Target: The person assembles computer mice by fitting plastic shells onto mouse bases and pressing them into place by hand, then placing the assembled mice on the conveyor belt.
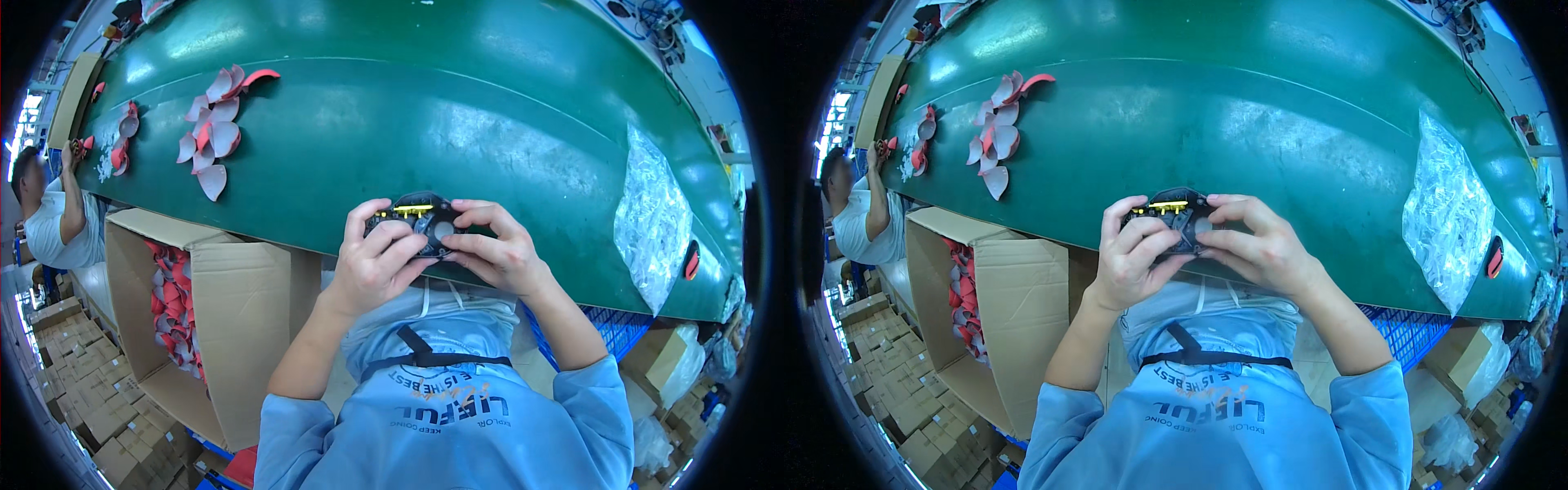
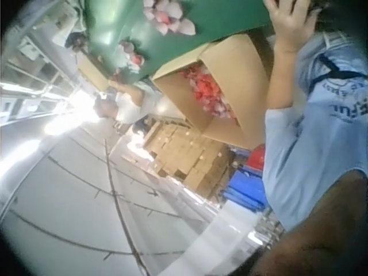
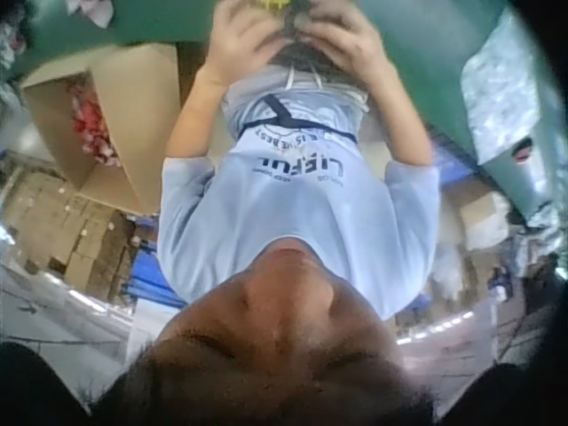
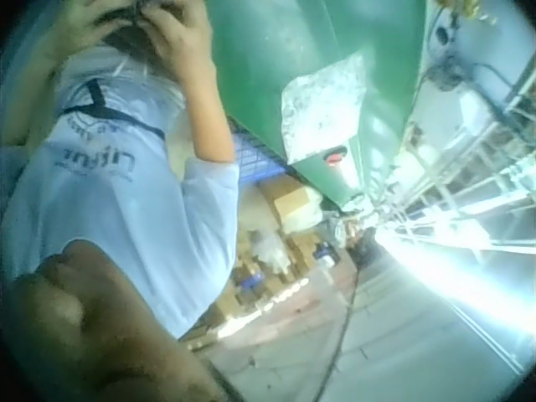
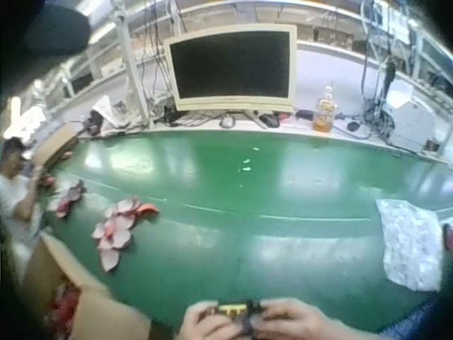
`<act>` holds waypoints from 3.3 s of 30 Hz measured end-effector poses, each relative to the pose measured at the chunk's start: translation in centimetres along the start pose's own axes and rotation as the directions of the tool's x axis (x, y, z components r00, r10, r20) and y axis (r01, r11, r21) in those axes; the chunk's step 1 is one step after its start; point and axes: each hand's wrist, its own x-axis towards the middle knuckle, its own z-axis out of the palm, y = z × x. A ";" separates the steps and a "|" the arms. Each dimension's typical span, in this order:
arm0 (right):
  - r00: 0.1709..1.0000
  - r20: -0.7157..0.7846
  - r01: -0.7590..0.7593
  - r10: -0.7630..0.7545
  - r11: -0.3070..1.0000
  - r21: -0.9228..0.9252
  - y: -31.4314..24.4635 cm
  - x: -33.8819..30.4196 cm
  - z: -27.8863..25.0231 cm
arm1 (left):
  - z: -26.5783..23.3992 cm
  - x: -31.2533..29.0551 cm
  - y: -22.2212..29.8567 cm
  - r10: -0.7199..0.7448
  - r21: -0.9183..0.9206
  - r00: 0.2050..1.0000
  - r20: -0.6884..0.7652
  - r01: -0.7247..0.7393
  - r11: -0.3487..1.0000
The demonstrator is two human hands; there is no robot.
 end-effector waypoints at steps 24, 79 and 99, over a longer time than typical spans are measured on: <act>0.973 0.214 0.092 -0.090 0.996 -0.003 0.7 0.9 0.2 | 1.2 -1.6 -0.5 -0.020 -0.056 1.000 -0.008 0.020 0.998; 0.958 0.211 -0.244 0.195 0.939 0.243 0.3 1.9 -0.4 | -2.0 1.1 0.1 -0.107 -0.197 0.991 0.075 0.120 0.973; 0.857 0.256 -0.327 0.448 0.087 0.941 -0.8 -2.3 2.7 | 3.1 -0.2 3.0 -0.391 -0.851 0.818 0.421 0.207 -0.483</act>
